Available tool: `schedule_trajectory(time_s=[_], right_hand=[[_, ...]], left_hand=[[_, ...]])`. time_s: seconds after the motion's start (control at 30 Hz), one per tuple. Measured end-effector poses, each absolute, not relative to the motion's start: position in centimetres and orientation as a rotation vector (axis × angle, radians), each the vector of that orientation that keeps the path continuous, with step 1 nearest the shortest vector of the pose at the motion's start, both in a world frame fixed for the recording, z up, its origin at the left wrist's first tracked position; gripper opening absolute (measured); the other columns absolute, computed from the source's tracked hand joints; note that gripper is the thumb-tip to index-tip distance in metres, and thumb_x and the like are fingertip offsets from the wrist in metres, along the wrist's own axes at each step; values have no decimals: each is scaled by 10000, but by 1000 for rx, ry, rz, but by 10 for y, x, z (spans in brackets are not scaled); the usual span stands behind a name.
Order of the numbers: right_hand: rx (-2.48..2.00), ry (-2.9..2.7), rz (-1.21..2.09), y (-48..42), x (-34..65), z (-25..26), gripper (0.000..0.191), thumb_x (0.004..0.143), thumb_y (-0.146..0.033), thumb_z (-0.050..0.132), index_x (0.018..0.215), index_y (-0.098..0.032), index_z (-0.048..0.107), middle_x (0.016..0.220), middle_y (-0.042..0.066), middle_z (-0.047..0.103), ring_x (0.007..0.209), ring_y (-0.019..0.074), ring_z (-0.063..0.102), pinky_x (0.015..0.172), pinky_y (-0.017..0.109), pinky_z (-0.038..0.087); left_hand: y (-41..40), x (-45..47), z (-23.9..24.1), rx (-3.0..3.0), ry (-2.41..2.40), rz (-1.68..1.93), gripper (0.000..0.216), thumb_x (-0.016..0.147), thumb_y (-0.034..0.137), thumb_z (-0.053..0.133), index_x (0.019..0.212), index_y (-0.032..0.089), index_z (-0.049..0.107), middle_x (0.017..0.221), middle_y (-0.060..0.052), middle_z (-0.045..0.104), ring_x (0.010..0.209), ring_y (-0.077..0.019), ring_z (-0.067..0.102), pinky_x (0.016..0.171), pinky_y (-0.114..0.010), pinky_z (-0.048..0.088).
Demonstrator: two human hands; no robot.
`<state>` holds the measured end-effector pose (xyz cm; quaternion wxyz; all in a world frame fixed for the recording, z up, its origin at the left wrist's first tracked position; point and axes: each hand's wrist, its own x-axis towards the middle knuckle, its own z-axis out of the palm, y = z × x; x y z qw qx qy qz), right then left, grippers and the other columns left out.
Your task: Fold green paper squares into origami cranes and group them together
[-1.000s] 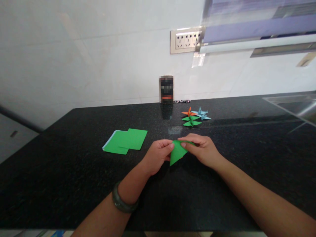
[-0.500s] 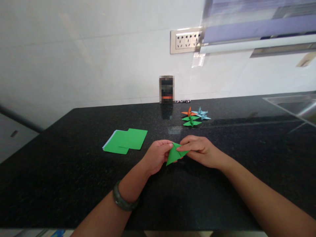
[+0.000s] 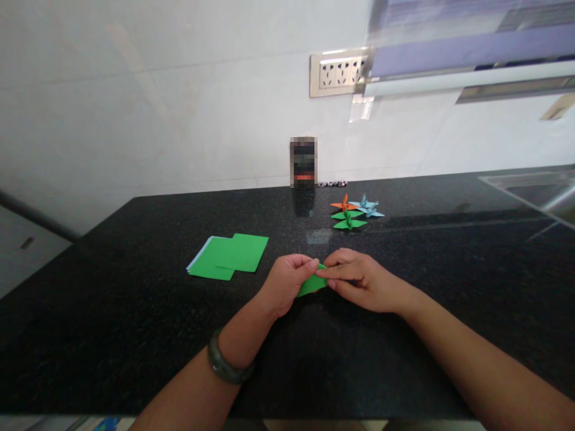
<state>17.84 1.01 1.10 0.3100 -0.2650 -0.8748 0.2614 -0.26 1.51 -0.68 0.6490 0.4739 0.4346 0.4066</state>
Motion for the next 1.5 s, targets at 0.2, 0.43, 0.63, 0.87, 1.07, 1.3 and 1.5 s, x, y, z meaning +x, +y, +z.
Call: schedule_trajectory(time_s=[0.2, 0.43, 0.63, 0.87, 1.07, 1.3, 1.5], right_hand=[[-1110, -1830, 1048, 11, 170, 4, 176, 751, -290, 607, 863, -155, 593, 655, -12, 556, 569, 92, 491, 523, 210, 404], [-1255, -1831, 1241, 13, 170, 2, 196, 737, -323, 595, 683, -135, 583, 517, -46, 470, 451, 57, 393, 422, 187, 296], [-1271, -1808, 1308, 12, 170, -1, 187, 724, -316, 595, 671, -139, 574, 507, -48, 469, 430, 52, 390, 398, 177, 308], [-1240, -1794, 1373, 13, 169, 1, 183, 714, -318, 601, 657, -148, 566, 513, -49, 470, 429, 53, 392, 399, 182, 308], [-1238, -1791, 1395, 13, 170, 1, 170, 722, -295, 584, 649, -146, 548, 513, -53, 462, 428, 49, 384, 402, 179, 296], [-1231, -1859, 1301, 13, 169, 0, 174, 737, -298, 569, 655, -146, 545, 502, -56, 439, 444, 57, 367, 425, 189, 278], [-1199, -1932, 1137, 11, 166, -1, 211, 783, -326, 518, 703, -144, 588, 556, -36, 454, 507, 76, 386, 472, 203, 301]], left_hand=[[15, -3, -7, 1119, 1017, 960, 255, 652, 379, 681, 665, 125, 665, 579, 6, 584, 513, -79, 452, 520, -227, 337], [14, -2, -6, 1181, 1036, 955, 245, 645, 368, 686, 669, 123, 687, 611, -5, 602, 560, -94, 463, 555, -239, 351], [13, -1, -5, 1242, 1065, 924, 280, 664, 386, 656, 667, 107, 675, 574, -6, 577, 532, -92, 441, 532, -236, 334], [11, 1, -2, 1280, 1132, 934, 284, 654, 402, 647, 599, 124, 625, 525, 19, 511, 495, -84, 397, 487, -225, 300], [12, 0, 0, 1234, 1103, 856, 440, 724, 534, 527, 558, 130, 579, 471, 21, 457, 442, -79, 356, 446, -225, 257], [11, -1, 3, 1376, 1167, 952, 255, 651, 368, 658, 601, 121, 624, 516, 21, 527, 480, -78, 399, 475, -216, 301], [10, 0, 2, 1534, 1240, 958, 225, 688, 334, 620, 610, 126, 656, 551, -12, 585, 522, -112, 471, 507, -233, 346]])
